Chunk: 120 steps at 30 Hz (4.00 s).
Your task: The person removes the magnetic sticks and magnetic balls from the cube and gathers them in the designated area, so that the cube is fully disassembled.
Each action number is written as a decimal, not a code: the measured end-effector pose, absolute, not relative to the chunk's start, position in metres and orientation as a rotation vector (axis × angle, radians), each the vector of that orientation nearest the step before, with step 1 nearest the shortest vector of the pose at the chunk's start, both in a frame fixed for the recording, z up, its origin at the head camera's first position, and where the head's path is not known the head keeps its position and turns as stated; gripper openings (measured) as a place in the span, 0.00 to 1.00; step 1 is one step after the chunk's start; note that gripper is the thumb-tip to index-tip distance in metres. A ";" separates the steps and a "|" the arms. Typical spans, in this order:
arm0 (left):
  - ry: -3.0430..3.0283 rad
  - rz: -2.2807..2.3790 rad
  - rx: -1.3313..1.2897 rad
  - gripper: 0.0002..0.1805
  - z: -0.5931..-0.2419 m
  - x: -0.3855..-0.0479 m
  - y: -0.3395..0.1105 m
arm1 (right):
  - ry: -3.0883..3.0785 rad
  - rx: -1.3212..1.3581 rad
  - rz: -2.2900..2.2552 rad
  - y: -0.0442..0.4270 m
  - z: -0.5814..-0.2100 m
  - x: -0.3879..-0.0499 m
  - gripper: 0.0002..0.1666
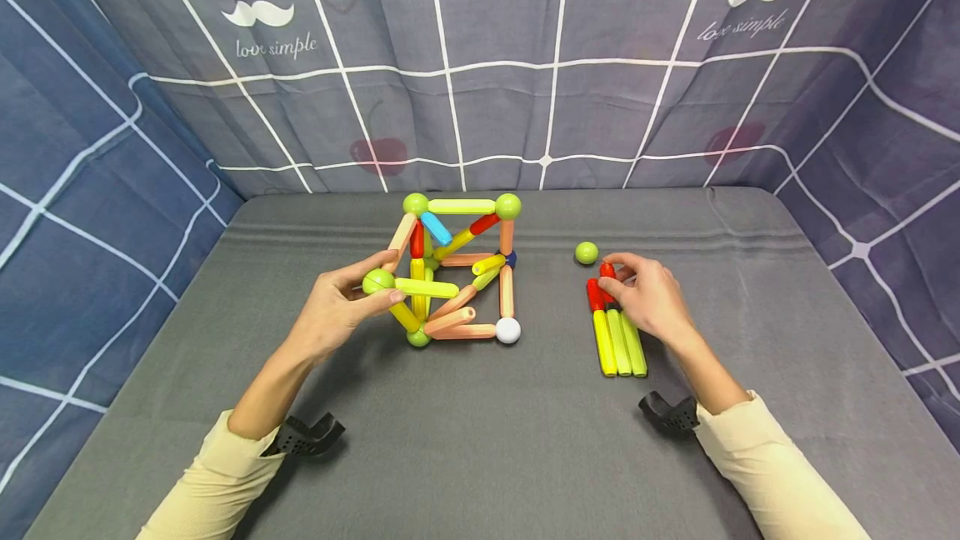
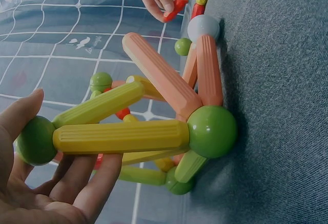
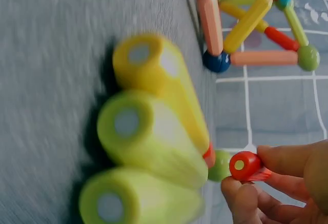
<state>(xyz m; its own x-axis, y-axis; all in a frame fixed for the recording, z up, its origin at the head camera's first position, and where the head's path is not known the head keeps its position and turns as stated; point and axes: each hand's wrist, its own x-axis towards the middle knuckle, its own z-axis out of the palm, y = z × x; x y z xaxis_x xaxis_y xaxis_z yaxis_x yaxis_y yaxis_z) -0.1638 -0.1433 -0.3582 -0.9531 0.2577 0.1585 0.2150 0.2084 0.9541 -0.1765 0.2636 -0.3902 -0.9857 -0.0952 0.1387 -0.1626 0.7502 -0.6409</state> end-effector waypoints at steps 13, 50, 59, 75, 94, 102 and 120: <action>2.399 1.907 0.479 0.30 -0.360 -0.164 -0.144 | -3.069 0.174 1.012 0.273 -0.399 -0.200 0.24; 2.421 1.873 0.464 0.30 -0.358 -0.165 -0.144 | -2.952 0.326 1.042 0.248 -0.385 -0.183 0.20; 2.414 1.876 0.460 0.30 -0.358 -0.165 -0.144 | -2.847 0.604 1.091 0.186 -0.372 -0.179 0.22; 2.432 1.888 0.451 0.31 -0.356 -0.163 -0.143 | -2.809 0.793 1.000 0.126 -0.378 -0.204 0.28; 2.448 1.874 0.463 0.30 -0.356 -0.164 -0.143 | -2.709 0.795 0.965 0.140 -0.386 -0.204 0.19; 2.448 1.861 0.464 0.30 -0.356 -0.165 -0.143 | -2.679 0.833 1.051 0.145 -0.386 -0.204 0.18; 2.428 1.874 0.461 0.30 -0.357 -0.165 -0.143 | -2.684 0.709 1.396 0.156 -0.381 -0.193 0.19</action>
